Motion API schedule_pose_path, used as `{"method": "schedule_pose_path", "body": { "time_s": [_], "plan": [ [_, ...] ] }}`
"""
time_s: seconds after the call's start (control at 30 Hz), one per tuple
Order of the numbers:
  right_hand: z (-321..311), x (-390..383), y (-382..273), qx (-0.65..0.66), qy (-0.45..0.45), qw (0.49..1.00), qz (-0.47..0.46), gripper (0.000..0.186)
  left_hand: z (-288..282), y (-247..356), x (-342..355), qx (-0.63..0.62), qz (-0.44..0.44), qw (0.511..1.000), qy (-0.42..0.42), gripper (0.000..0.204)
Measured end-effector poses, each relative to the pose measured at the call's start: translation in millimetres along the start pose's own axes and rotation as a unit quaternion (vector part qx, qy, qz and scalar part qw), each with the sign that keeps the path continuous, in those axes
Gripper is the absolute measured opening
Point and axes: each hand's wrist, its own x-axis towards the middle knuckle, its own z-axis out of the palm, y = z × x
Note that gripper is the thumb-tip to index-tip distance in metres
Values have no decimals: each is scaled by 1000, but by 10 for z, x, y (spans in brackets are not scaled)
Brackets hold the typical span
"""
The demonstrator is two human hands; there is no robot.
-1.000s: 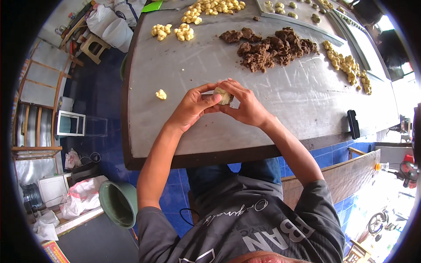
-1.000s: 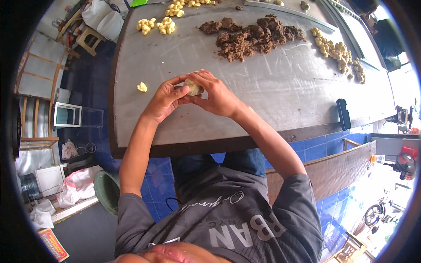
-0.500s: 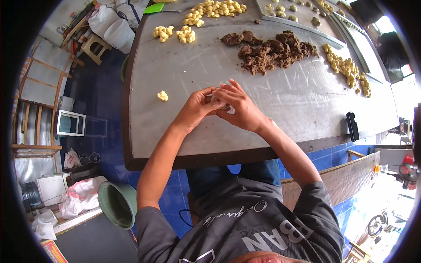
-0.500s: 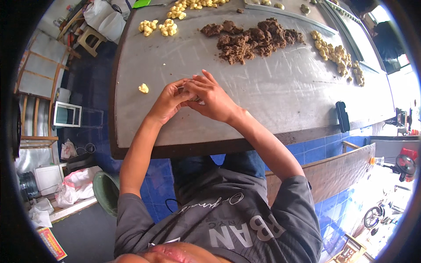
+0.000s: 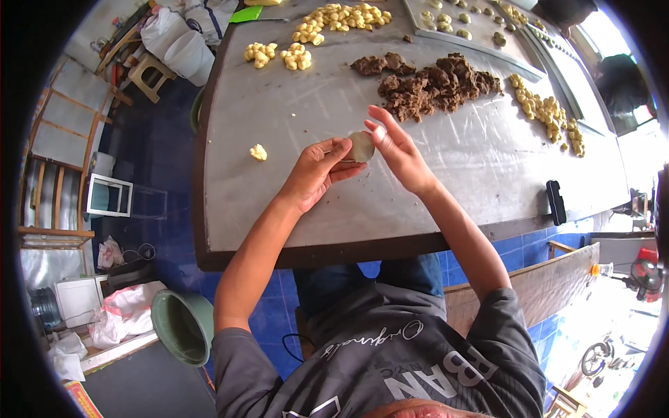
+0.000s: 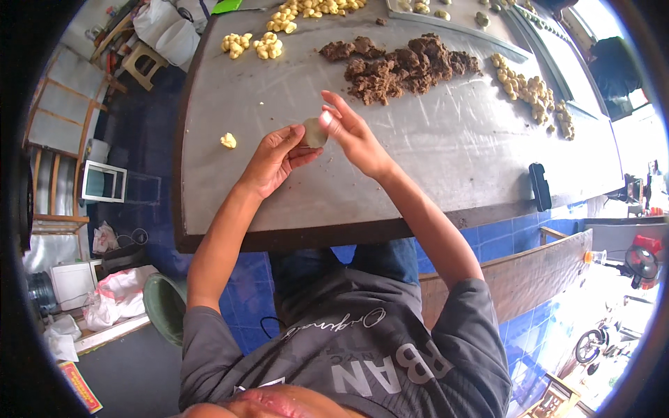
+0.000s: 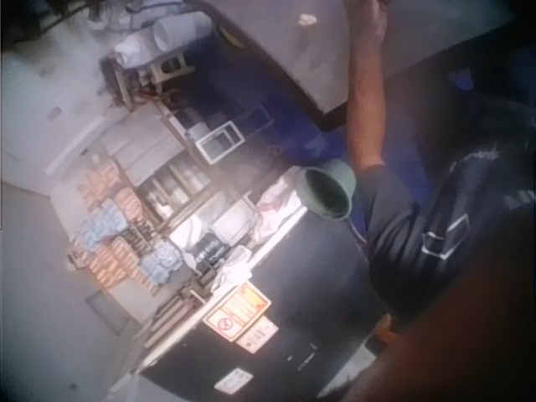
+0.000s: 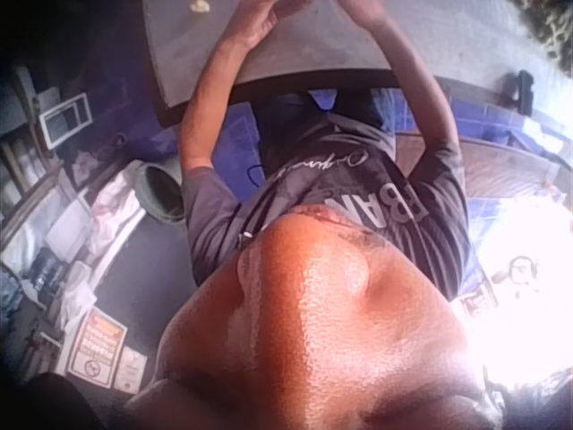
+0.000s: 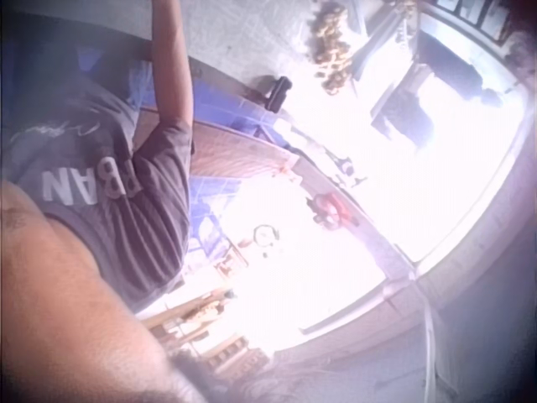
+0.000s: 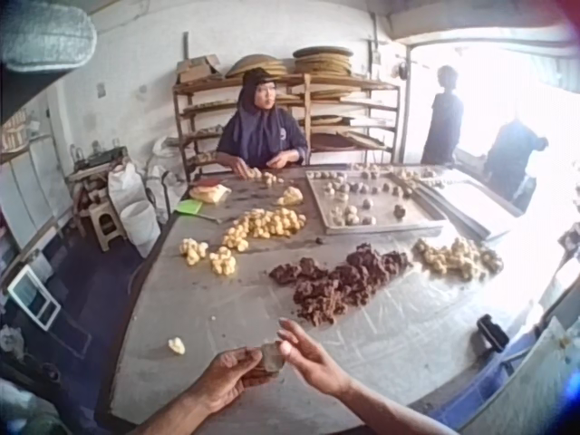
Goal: The person flattens a piece of dough by hand on a metal table, places a ball of brown filling in the center, and then folds and rolls the dough around the filling into a ball.
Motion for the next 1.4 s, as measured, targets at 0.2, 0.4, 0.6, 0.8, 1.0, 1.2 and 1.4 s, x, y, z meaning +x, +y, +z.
{"method": "schedule_pose_path", "body": {
  "time_s": [0.2, 0.4, 0.6, 0.8, 1.0, 1.2, 1.4],
  "plan": [
    [109, -47, -47, -294, -71, 953, -19, 69, -91, -21, -36, 24, -14, 1000, 11, 42],
    [84, -43, 22, -421, -99, 877, -211, 59, -34, -21, -6, 20, 11, 999, -34, 38],
    [-14, -15, 46, -418, -199, 865, -194, 58, 10, -27, -20, 57, 1, 998, -28, 37],
    [85, -67, 36, -342, -119, 915, -176, 56, -67, 0, -37, 64, -39, 996, -44, 41],
    [-95, -2, 107, -398, -230, 869, -183, 55, 95, 3, -24, 47, -27, 997, -59, 57],
    [138, -50, -84, -371, -138, 900, -183, 53, -54, 26, -66, 53, -45, 996, -62, 64],
    [-95, -30, 118, -395, -186, 874, -213, 54, 64, 8, -30, 43, -33, 996, -68, 70]
  ]
}}
